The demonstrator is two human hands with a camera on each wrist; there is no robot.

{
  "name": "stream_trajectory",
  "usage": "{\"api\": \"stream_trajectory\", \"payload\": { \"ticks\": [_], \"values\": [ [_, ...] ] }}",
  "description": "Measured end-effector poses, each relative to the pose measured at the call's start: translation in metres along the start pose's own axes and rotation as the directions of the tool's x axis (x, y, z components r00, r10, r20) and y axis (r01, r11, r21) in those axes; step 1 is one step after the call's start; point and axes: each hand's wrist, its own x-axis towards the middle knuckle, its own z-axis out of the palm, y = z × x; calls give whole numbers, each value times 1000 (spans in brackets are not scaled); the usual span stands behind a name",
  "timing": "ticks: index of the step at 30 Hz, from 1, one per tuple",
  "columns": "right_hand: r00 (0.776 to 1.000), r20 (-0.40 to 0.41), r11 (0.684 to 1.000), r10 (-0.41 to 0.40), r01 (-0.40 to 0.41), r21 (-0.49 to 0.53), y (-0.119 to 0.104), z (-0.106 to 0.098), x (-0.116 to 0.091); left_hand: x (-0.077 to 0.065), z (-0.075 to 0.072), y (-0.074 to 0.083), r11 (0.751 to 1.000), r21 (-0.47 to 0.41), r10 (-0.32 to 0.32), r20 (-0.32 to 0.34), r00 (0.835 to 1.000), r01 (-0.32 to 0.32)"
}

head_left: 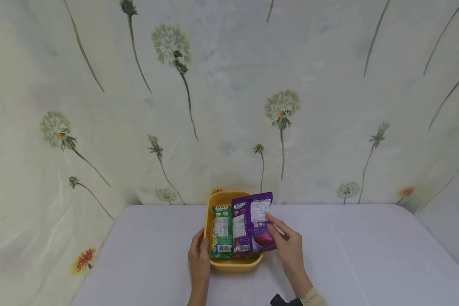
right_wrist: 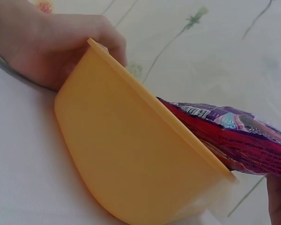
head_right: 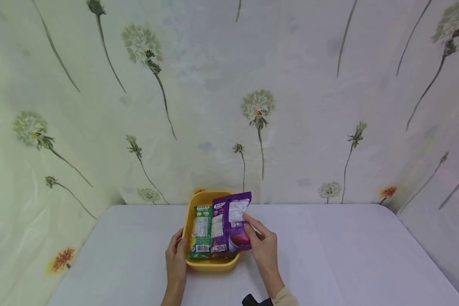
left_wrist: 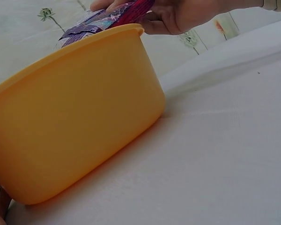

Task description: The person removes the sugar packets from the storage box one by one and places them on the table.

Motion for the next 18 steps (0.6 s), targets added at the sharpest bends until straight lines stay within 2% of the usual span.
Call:
{"api": "stream_trajectory", "payload": {
  "ticks": [4, 9, 18],
  "values": [
    [1000, -5, 1000, 16, -16, -18, 0, -1, -2, -1, -1, -1, 1000, 10, -22, 0, 1000, 22],
    [1000, -10, 999, 19, -19, -33, -1, -1, -2, 0, 0, -1, 1000, 18, -11, 0, 1000, 11],
    [1000, -2, 1000, 6, -6, 3, -5, -7, -1, 3, 1, -1, 1000, 9, -7, 11, 1000, 7]
  ]
}}
